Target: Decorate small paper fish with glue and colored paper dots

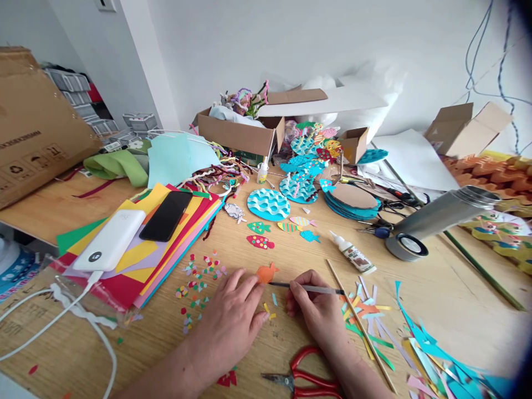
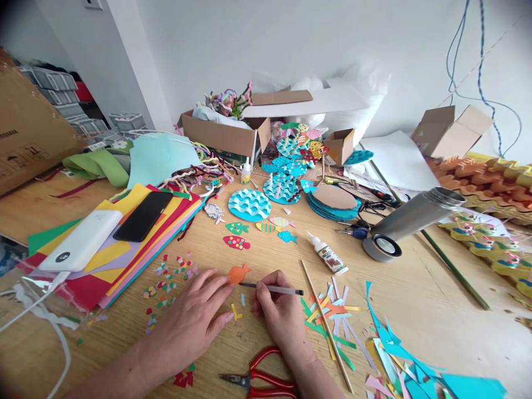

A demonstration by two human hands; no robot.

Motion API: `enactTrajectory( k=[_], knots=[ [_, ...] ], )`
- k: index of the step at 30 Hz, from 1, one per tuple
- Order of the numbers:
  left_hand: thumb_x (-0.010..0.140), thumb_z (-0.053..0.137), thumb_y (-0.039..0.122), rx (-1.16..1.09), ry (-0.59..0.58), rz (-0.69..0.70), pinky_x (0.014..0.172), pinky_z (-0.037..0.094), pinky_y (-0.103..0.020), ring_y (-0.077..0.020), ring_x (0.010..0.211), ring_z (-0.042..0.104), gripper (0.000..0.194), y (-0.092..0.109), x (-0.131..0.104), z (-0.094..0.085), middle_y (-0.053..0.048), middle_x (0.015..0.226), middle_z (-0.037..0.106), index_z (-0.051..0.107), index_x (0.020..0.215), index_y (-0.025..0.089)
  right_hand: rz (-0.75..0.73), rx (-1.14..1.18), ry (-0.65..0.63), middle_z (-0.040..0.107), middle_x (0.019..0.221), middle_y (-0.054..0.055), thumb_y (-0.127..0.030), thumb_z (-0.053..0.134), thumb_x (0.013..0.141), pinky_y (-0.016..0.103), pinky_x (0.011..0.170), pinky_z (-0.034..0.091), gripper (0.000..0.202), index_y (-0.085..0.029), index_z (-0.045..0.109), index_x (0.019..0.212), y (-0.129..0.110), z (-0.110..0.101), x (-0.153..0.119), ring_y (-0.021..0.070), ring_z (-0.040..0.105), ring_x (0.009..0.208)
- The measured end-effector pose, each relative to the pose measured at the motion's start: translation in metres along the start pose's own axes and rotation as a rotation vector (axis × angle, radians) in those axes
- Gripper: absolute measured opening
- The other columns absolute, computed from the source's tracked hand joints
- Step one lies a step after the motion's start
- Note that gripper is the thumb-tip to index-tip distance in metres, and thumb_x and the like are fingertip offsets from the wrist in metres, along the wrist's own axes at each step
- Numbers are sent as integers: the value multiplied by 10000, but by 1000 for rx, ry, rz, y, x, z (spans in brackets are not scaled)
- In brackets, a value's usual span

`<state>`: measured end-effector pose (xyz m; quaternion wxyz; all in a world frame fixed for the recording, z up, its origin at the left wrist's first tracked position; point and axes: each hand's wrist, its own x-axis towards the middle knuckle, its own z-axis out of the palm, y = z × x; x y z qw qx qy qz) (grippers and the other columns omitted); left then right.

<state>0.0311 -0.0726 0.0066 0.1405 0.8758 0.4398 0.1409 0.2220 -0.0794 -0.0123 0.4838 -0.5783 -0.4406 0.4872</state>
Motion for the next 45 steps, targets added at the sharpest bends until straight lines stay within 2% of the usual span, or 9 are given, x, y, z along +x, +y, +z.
enactTrajectory(
  k=[12, 19, 28, 45],
  knots=[
    [899, 598, 296, -2, 3, -4, 1059, 390, -483, -289, 1228, 425, 359, 0, -1, 1, -56, 1250, 582, 567, 1241, 191, 2, -2, 17, 594, 505, -17, -589, 656, 772, 255, 427, 417, 401, -233, 479, 711, 0, 0, 0, 144, 521, 420],
    [897, 605, 298, -5, 7, 5, 1061, 386, -482, -286, 1209, 438, 360, 1, 0, 0, -57, 1220, 587, 570, 1240, 195, -16, -5, 2, 605, 525, -14, -546, 637, 817, 254, 445, 425, 360, -228, 493, 731, 4, -1, 0, 142, 529, 439],
    [896, 604, 305, 6, 11, -1, 1068, 384, -478, -286, 1223, 435, 370, -1, -1, 2, -57, 1239, 589, 571, 1247, 194, -19, 17, 9, 598, 508, -18, -558, 658, 787, 252, 421, 426, 375, -233, 486, 720, 2, 0, 0, 141, 521, 420],
    [911, 583, 308, -1, -2, 0, 1080, 366, -495, -293, 1225, 423, 363, 0, 0, 1, -56, 1250, 580, 565, 1251, 183, -12, 17, 2, 610, 529, -14, -526, 655, 808, 244, 443, 408, 350, -229, 487, 733, 1, 0, 0, 135, 528, 435]
  ],
)
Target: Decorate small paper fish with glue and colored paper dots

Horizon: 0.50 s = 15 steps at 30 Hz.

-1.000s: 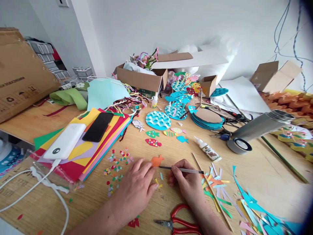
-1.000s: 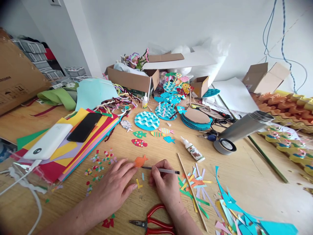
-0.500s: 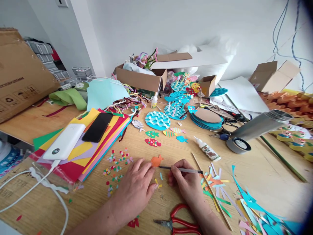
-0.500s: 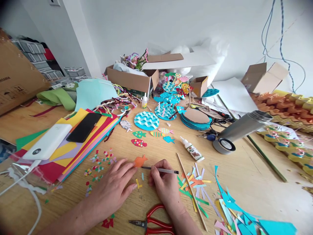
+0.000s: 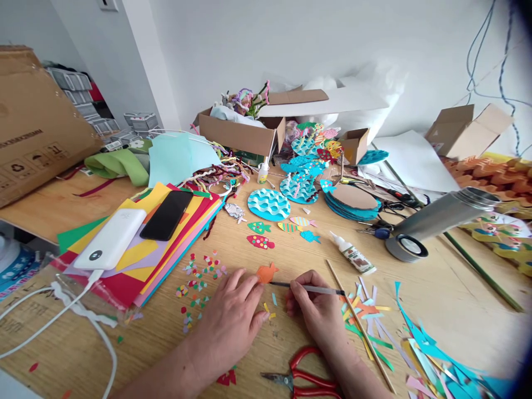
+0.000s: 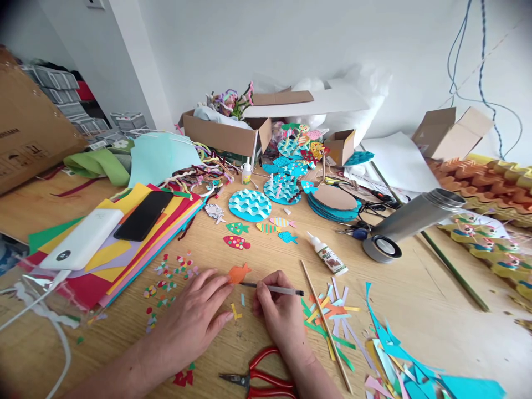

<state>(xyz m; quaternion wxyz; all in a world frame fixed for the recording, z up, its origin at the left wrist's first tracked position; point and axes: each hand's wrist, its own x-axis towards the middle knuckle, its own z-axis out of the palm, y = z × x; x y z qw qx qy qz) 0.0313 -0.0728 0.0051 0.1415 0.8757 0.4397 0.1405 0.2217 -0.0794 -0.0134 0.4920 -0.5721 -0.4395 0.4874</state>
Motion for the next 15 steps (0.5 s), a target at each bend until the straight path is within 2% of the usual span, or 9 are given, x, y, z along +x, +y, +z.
enactTrajectory(
  k=[15],
  knots=[
    [917, 577, 330, 9, -6, -13, 1092, 356, -504, -293, 1237, 419, 368, 0, -2, 2, -47, 1272, 576, 569, 1256, 189, -16, -22, 32, 604, 506, -9, -548, 655, 793, 232, 420, 400, 378, -223, 482, 708, -1, -1, -1, 127, 524, 412]
  ],
)
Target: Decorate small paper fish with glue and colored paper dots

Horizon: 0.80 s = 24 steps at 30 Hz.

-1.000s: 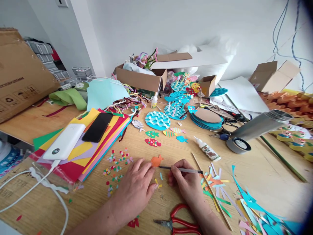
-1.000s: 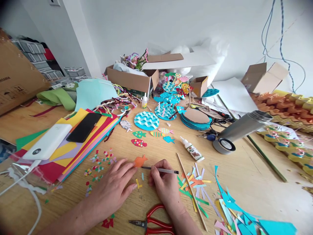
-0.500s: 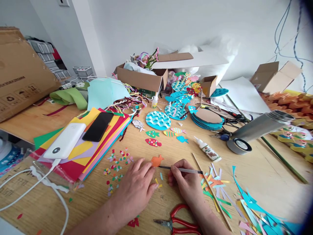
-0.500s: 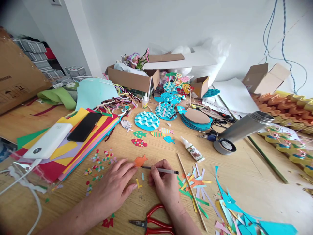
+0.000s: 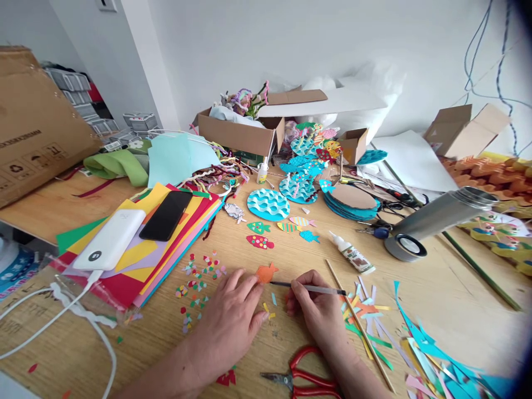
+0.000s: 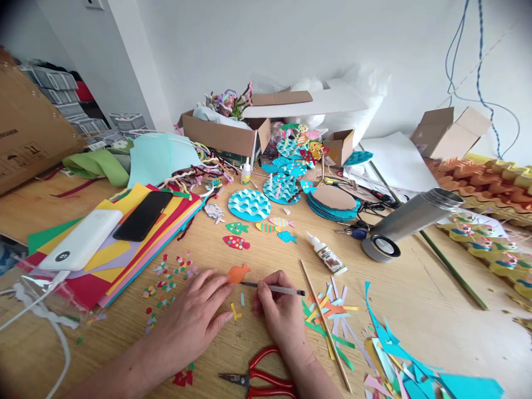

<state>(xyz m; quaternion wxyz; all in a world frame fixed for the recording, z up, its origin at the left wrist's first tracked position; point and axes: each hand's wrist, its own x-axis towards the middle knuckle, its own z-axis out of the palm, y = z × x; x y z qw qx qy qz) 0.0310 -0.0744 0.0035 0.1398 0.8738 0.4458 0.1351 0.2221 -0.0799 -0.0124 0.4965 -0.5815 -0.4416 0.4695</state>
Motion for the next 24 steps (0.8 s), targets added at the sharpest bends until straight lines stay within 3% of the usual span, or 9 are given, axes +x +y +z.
enactTrajectory(
  k=[24],
  knots=[
    [902, 601, 319, -1, 11, 9, 1073, 374, -483, -285, 1216, 434, 360, 0, 2, -1, -54, 1238, 587, 573, 1235, 184, 10, 0, -10, 616, 533, -11, -529, 645, 814, 240, 432, 407, 353, -228, 480, 731, 4, -1, 1, 133, 530, 430]
  ],
)
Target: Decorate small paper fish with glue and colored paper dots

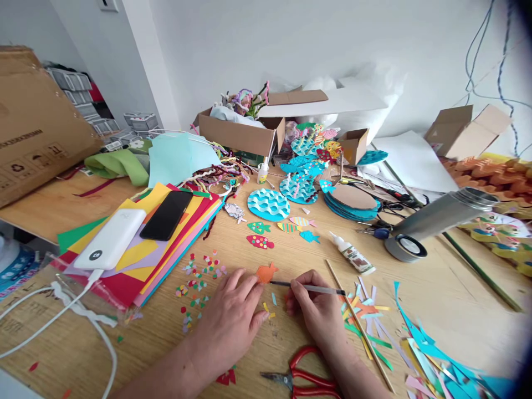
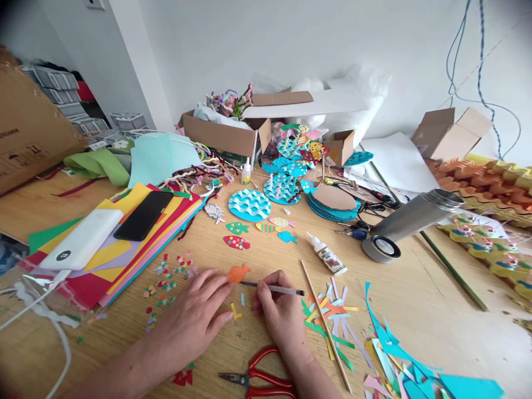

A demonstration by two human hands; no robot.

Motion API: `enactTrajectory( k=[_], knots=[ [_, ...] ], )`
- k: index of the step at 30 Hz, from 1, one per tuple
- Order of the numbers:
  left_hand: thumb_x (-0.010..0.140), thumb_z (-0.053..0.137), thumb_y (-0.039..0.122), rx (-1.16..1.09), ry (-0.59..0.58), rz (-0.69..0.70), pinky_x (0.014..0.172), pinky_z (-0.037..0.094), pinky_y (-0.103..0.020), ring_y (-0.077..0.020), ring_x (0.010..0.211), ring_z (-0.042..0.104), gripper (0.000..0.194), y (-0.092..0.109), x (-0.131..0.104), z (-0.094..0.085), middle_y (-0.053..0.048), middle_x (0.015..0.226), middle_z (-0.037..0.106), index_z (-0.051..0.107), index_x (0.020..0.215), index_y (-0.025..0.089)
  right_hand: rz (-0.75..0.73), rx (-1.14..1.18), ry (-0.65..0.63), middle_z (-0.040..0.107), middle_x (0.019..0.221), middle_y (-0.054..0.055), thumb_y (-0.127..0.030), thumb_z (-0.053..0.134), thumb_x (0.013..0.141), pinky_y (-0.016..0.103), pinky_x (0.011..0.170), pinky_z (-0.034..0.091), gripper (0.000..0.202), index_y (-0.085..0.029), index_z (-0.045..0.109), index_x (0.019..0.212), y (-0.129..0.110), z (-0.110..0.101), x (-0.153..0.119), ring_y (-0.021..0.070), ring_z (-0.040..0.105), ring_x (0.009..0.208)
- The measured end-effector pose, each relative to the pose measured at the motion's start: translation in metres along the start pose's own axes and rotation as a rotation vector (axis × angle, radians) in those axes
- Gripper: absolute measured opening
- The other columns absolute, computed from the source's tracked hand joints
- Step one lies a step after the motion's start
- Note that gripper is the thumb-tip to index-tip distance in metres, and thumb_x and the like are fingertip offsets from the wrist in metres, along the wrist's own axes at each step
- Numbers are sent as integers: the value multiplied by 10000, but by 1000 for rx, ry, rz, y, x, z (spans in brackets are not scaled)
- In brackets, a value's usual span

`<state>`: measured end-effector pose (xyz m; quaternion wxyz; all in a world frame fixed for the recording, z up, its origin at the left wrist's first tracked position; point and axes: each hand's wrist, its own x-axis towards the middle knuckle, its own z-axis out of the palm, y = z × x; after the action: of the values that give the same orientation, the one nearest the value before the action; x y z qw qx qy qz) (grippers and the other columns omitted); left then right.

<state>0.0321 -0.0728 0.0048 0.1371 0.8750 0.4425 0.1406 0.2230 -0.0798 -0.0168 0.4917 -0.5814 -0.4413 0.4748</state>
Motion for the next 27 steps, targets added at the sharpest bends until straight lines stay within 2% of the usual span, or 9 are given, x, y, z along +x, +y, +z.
enactTrajectory(
  k=[14, 27],
  knots=[
    [912, 580, 307, 10, 11, 12, 1063, 387, -496, -285, 1208, 440, 343, 0, -1, 1, -68, 1239, 587, 569, 1233, 185, 20, 38, 44, 600, 509, -20, -552, 671, 774, 239, 408, 417, 388, -230, 465, 709, -4, 1, -1, 134, 528, 408],
    [890, 615, 295, 8, 4, 5, 1064, 386, -478, -280, 1210, 440, 351, 1, 0, 0, -55, 1226, 588, 575, 1223, 190, 9, 27, -11, 614, 529, -21, -507, 650, 822, 243, 437, 430, 336, -229, 482, 736, 0, -1, 0, 133, 541, 428]
  ],
)
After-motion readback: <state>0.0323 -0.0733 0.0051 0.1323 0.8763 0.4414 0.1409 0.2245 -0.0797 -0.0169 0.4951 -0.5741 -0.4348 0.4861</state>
